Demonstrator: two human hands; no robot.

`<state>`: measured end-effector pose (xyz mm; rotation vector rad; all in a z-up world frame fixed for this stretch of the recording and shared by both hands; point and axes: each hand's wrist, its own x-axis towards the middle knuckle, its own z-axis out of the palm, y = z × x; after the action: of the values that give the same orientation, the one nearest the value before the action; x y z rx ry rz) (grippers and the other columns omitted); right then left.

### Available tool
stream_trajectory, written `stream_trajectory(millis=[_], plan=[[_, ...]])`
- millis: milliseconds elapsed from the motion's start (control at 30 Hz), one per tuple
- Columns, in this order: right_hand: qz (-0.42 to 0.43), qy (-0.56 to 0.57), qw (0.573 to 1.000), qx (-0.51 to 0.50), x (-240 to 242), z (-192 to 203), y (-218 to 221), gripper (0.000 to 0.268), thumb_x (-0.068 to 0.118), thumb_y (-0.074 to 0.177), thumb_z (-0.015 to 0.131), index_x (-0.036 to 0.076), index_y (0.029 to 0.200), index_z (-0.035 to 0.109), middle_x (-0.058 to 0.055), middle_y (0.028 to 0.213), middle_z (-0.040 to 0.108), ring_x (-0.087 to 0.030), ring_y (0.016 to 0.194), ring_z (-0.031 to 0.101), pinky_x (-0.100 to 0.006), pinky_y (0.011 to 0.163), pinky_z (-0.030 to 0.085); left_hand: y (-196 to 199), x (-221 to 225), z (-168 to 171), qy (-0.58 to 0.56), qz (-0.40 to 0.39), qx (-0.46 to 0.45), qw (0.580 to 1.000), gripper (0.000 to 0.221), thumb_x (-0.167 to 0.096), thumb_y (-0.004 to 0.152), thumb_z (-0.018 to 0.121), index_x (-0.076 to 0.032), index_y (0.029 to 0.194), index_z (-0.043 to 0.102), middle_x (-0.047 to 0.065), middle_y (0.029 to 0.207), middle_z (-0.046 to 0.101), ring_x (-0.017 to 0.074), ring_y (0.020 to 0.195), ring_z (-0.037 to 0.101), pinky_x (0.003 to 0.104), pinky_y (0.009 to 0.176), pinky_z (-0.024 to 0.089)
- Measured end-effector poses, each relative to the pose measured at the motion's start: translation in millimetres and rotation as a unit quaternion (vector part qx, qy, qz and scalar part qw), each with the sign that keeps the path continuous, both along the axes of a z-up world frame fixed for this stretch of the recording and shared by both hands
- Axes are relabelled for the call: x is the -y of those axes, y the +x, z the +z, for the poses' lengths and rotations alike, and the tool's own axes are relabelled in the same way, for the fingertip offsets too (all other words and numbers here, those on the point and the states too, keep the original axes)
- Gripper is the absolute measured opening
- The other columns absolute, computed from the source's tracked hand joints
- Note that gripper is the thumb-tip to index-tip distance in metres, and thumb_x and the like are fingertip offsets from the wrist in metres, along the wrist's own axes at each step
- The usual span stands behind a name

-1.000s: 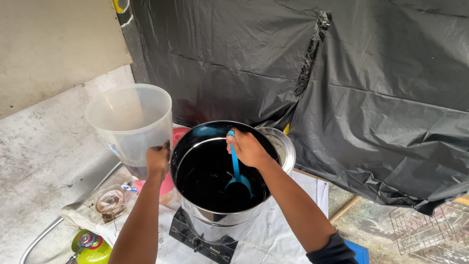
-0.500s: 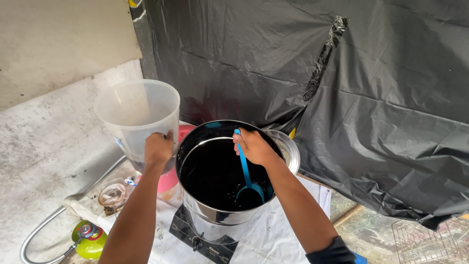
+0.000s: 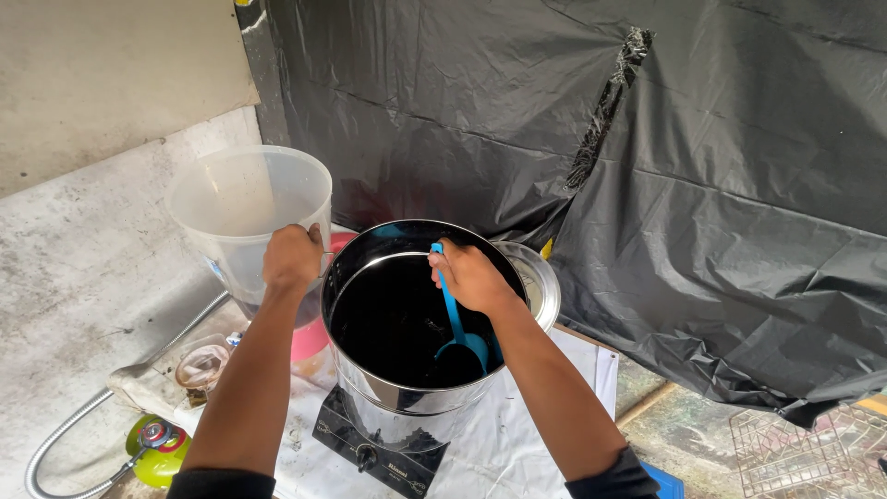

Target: Stirring a dark liquid in a large pot with a scoop, likely as part of a tea filtering process.

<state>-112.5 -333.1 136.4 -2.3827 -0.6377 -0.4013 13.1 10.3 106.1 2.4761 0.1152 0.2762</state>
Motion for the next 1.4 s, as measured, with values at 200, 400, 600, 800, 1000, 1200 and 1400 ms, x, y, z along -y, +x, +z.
stream_trajectory(millis=[200, 400, 600, 800, 1000, 1200, 1400], plan=[[0.019, 0.002, 1.0, -0.019, -6, -1, 19, 0.037, 0.027, 0.13, 0.054, 0.005, 0.104, 0.069, -0.011, 0.086, 0.088, -0.023, 0.079, 0.088, -0.037, 0.074, 0.072, 13, -3, -15, -0.013, 0.019, 0.004, 1.0, 0.06, -0.043, 0.126, 0.059, 0.009, 0.116, 0.088, 0.03, 0.105, 0.087, 0.0488, 0.107, 0.088, 0.059, 0.086, 0.074], [0.027, -0.001, 1.0, 0.006, 5, 2, 32, 0.029, 0.02, 0.127, 0.061, 0.002, 0.106, 0.068, -0.016, 0.089, 0.088, -0.025, 0.082, 0.089, -0.038, 0.072, 0.072, 11, -6, -31, -0.051, 0.029, 0.008, 0.998, 0.058, -0.042, 0.127, 0.06, 0.007, 0.119, 0.088, 0.029, 0.105, 0.087, 0.0458, 0.107, 0.089, 0.054, 0.085, 0.074], [0.029, 0.028, 0.999, 0.012, 13, 9, 40, 0.032, 0.021, 0.128, 0.06, 0.001, 0.105, 0.069, -0.016, 0.088, 0.088, -0.025, 0.08, 0.09, -0.035, 0.067, 0.073, -7, -1, -33, -0.096, 0.041, 0.013, 0.994, 0.06, -0.044, 0.125, 0.062, 0.009, 0.119, 0.089, 0.031, 0.105, 0.087, 0.048, 0.109, 0.088, 0.055, 0.086, 0.073], [0.038, 0.07, 0.997, -0.025, 7, 8, 30, 0.033, 0.02, 0.129, 0.058, 0.002, 0.103, 0.07, -0.017, 0.085, 0.088, -0.024, 0.073, 0.088, -0.031, 0.057, 0.071, 41, -12, -98, -0.181, 0.022, 0.014, 0.983, 0.062, -0.047, 0.124, 0.065, 0.006, 0.102, 0.089, 0.022, 0.082, 0.082, 0.0397, 0.086, 0.085, 0.051, 0.073, 0.066], [0.057, 0.129, 0.986, -0.093, -11, 14, 2, 0.034, 0.013, 0.128, 0.052, -0.003, 0.106, 0.073, -0.023, 0.09, 0.088, -0.027, 0.078, 0.089, -0.034, 0.056, 0.073, 55, -11, -128, -0.254, 0.014, 0.01, 0.967, 0.057, -0.044, 0.121, 0.068, 0.001, 0.093, 0.087, 0.017, 0.069, 0.075, 0.0335, 0.07, 0.076, 0.048, 0.067, 0.058], [0.061, 0.177, 0.975, -0.118, -18, -1, 6, 0.034, 0.015, 0.129, 0.05, -0.001, 0.109, 0.073, -0.023, 0.091, 0.089, -0.031, 0.072, 0.089, -0.037, 0.057, 0.074, 50, -12, -127, -0.266, 0.007, -0.01, 0.964, 0.056, -0.047, 0.12, 0.071, 0.002, 0.1, 0.089, 0.017, 0.073, 0.077, 0.0308, 0.072, 0.076, 0.046, 0.07, 0.059], [0.045, 0.234, 0.965, -0.113, -20, 4, 2, 0.035, 0.014, 0.131, 0.045, -0.001, 0.117, 0.073, -0.027, 0.097, 0.088, -0.033, 0.072, 0.088, -0.039, 0.064, 0.074, 57, -13, -142, -0.285, 0.011, -0.025, 0.958, 0.061, -0.049, 0.12, 0.072, 0.011, 0.119, 0.088, 0.026, 0.092, 0.084, 0.0368, 0.086, 0.081, 0.052, 0.079, 0.061]])
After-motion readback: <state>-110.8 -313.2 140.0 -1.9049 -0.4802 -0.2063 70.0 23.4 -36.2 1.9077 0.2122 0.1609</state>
